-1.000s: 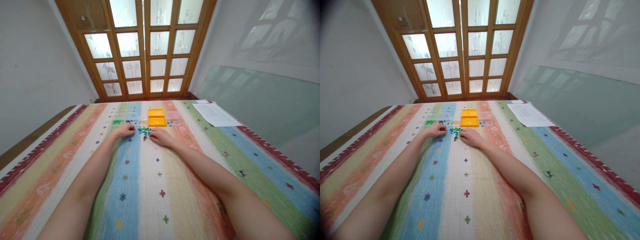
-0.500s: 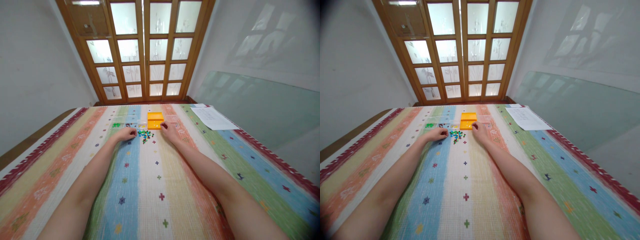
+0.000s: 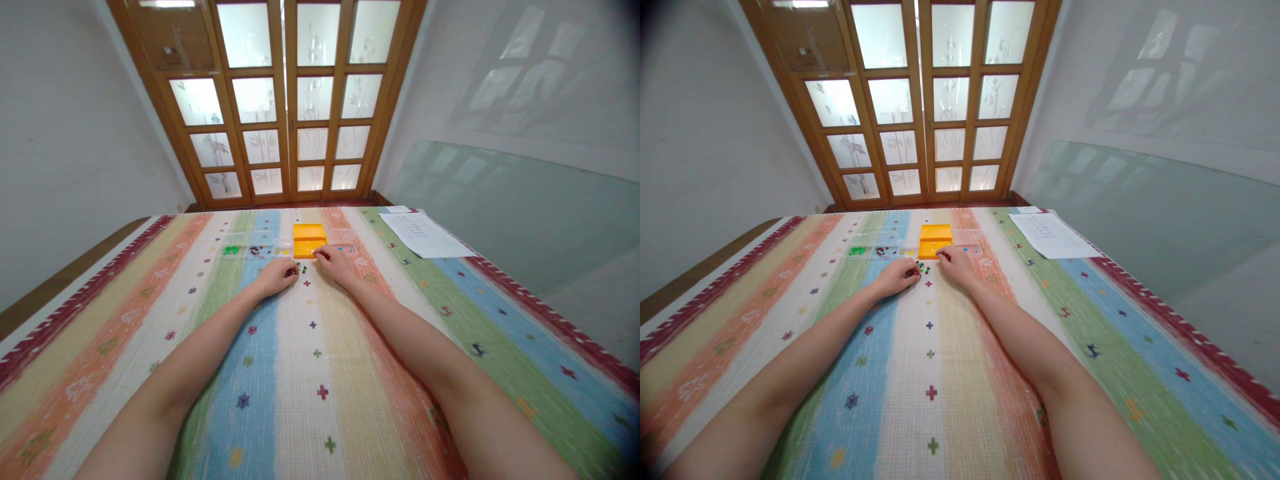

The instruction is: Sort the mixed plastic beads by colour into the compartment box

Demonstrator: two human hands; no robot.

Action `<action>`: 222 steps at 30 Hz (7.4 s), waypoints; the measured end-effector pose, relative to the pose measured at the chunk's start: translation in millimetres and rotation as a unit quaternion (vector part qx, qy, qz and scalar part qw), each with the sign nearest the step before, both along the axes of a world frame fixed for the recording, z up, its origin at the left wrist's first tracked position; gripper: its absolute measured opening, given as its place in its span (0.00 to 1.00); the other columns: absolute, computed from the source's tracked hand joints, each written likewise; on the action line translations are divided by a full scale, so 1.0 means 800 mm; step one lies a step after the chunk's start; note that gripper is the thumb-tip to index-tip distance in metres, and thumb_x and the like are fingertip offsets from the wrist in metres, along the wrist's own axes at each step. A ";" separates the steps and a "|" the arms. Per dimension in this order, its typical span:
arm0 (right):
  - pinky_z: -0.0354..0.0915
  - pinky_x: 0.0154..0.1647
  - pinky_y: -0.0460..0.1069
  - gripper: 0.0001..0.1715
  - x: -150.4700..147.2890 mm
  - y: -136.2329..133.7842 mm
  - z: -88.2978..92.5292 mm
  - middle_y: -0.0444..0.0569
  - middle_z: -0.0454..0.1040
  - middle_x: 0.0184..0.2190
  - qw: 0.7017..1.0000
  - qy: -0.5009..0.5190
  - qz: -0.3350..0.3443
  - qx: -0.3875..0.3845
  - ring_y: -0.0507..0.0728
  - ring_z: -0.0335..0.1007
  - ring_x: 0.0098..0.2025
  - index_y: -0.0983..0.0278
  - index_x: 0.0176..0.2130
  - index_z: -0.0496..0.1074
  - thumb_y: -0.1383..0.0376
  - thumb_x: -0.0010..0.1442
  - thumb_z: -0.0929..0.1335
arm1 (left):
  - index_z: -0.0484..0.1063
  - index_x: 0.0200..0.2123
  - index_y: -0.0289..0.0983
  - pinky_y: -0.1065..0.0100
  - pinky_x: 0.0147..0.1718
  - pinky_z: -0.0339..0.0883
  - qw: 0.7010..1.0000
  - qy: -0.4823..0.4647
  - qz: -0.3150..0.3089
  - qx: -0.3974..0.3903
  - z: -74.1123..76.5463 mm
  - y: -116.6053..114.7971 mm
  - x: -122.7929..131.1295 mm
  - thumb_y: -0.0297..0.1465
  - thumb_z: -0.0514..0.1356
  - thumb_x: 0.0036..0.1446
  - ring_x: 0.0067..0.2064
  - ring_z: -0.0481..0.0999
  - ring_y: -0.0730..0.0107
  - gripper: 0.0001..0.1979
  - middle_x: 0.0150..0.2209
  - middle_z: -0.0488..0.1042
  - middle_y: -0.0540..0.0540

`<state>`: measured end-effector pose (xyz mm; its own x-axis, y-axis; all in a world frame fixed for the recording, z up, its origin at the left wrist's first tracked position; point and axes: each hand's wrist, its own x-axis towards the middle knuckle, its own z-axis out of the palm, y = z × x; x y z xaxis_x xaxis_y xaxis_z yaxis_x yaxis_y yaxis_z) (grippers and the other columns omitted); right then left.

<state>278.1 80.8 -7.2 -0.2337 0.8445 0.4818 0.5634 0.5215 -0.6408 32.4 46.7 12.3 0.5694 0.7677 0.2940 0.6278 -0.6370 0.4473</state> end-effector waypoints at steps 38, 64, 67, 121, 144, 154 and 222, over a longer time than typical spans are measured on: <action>0.60 0.41 0.47 0.06 -0.035 -0.036 0.007 0.50 0.77 0.37 0.971 -0.205 0.119 0.044 0.55 0.70 0.40 0.63 0.38 0.79 0.68 0.66 0.70 | 0.78 0.38 0.38 0.63 0.41 0.66 0.993 -0.024 0.115 0.017 -0.030 0.038 -0.061 0.27 0.56 0.58 0.38 0.72 0.63 0.11 0.36 0.76 0.45; 0.75 0.48 0.55 0.22 -0.001 0.025 -0.027 0.52 0.78 0.51 0.963 0.244 -0.007 -0.117 0.57 0.76 0.47 0.60 0.53 0.74 0.62 0.59 0.68 | 0.79 0.37 0.39 0.63 0.44 0.66 1.000 -0.005 -0.027 -0.002 -0.012 0.030 -0.068 0.32 0.62 0.57 0.41 0.74 0.63 0.07 0.37 0.77 0.46; 0.74 0.49 0.55 0.18 0.000 0.027 -0.032 0.51 0.78 0.49 0.971 0.217 -0.009 -0.100 0.58 0.76 0.47 0.60 0.49 0.76 0.61 0.60 0.68 | 0.79 0.37 0.39 0.63 0.46 0.67 1.000 -0.001 -0.026 -0.003 -0.010 0.028 -0.065 0.33 0.63 0.57 0.42 0.74 0.62 0.07 0.38 0.77 0.46; 0.60 0.38 0.51 0.08 0.047 0.020 0.009 0.50 0.76 0.35 0.977 -0.003 -0.195 0.086 0.58 0.68 0.36 0.62 0.38 0.73 0.64 0.64 0.64 | 0.80 0.38 0.39 0.58 0.47 0.67 0.995 -0.034 0.089 0.042 -0.013 0.002 0.000 0.33 0.60 0.61 0.43 0.76 0.59 0.08 0.40 0.79 0.43; 0.60 0.40 0.52 0.09 0.037 0.023 -0.008 0.51 0.75 0.35 0.979 -0.066 -0.174 0.078 0.60 0.68 0.38 0.62 0.39 0.74 0.65 0.63 0.64 | 0.78 0.41 0.41 0.57 0.49 0.65 0.993 -0.030 0.097 0.059 -0.009 0.001 -0.003 0.33 0.59 0.63 0.45 0.76 0.58 0.07 0.42 0.80 0.44; 0.62 0.43 0.53 0.10 0.031 0.016 -0.001 0.51 0.78 0.35 0.986 -0.087 -0.124 0.069 0.59 0.70 0.38 0.63 0.41 0.77 0.65 0.63 0.65 | 0.76 0.42 0.38 0.67 0.35 0.68 0.927 -0.229 0.298 -0.011 -0.028 0.055 -0.081 0.37 0.59 0.59 0.34 0.77 0.65 0.12 0.31 0.79 0.48; 0.61 0.46 0.49 0.11 0.021 0.000 0.002 0.52 0.79 0.44 0.985 -0.163 -0.027 0.043 0.57 0.71 0.44 0.64 0.44 0.76 0.68 0.67 0.64 | 0.80 0.51 0.39 0.63 0.48 0.70 0.930 -0.161 0.329 0.029 -0.025 0.047 -0.078 0.35 0.55 0.66 0.45 0.80 0.60 0.18 0.43 0.83 0.44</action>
